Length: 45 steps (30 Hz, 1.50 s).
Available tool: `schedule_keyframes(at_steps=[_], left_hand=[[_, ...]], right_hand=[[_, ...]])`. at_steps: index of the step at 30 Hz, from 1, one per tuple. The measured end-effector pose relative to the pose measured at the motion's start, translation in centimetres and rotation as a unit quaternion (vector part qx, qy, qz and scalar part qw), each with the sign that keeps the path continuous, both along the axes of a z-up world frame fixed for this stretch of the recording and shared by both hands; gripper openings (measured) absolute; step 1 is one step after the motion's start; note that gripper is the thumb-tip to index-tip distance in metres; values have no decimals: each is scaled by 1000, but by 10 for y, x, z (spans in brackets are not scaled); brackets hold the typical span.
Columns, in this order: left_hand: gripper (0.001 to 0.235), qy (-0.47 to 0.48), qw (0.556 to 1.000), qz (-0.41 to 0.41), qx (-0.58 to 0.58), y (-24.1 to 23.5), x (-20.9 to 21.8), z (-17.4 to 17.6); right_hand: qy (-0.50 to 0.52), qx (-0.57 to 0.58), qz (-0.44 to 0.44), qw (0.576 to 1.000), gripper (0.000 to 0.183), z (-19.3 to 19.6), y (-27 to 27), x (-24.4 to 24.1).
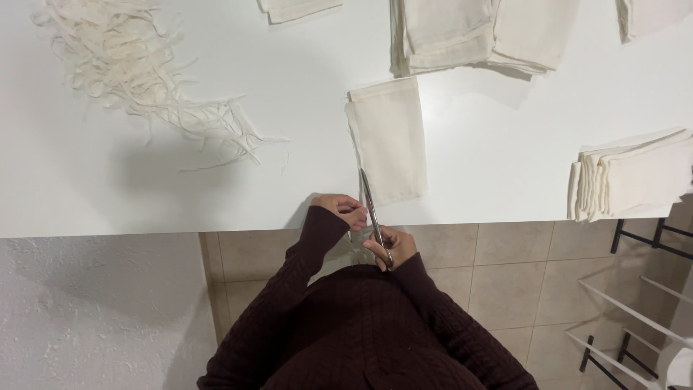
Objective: Trimming excess material from folded fabric pieces using scissors at a workbench.
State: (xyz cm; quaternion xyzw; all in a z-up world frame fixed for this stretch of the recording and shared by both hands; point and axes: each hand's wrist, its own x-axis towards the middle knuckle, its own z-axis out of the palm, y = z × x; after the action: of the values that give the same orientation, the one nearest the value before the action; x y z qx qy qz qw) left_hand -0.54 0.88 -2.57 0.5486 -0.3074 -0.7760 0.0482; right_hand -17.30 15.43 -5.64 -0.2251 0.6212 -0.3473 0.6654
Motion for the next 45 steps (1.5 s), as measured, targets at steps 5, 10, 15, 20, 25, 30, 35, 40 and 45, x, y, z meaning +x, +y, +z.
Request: schedule_keyframes(at_steps=[5, 10, 15, 20, 25, 30, 35, 40, 45], left_hand=[[26, -7, 1000, 1, -7, 3, -1, -6], [24, -11, 1000, -1, -11, 7, 0, -12], [23, -2, 1000, 2, -13, 4, 1, -7], [23, -4, 1000, 1, -19, 7, 2, -9], [23, -9, 1000, 1, -24, 5, 1, -7], [22, -24, 999, -10, -32, 7, 0, -11], [22, -37, 998, -35, -39, 5, 2, -12], [20, -62, 996, -51, -43, 5, 2, -17], [21, -58, 997, -41, -15, 0, 0, -4]], right_hand=[[-9, -9, -11, 1000, 20, -3, -4, 0], [-28, -27, 3, 999, 21, -5, -7, -1], [-45, -35, 4, 998, 21, -12, 4, -6], [-54, -37, 3, 998, 22, -10, -5, -7], [-24, -18, 3, 1000, 22, -1, -18, -6], [11, -3, 2, 1000, 25, -2, -18, -8], [25, -2, 9, 1000, 27, 4, -27, -7], [36, -9, 24, 999, 27, 46, -66, 2], [53, 3, 15, 998, 29, 34, -59, 0]])
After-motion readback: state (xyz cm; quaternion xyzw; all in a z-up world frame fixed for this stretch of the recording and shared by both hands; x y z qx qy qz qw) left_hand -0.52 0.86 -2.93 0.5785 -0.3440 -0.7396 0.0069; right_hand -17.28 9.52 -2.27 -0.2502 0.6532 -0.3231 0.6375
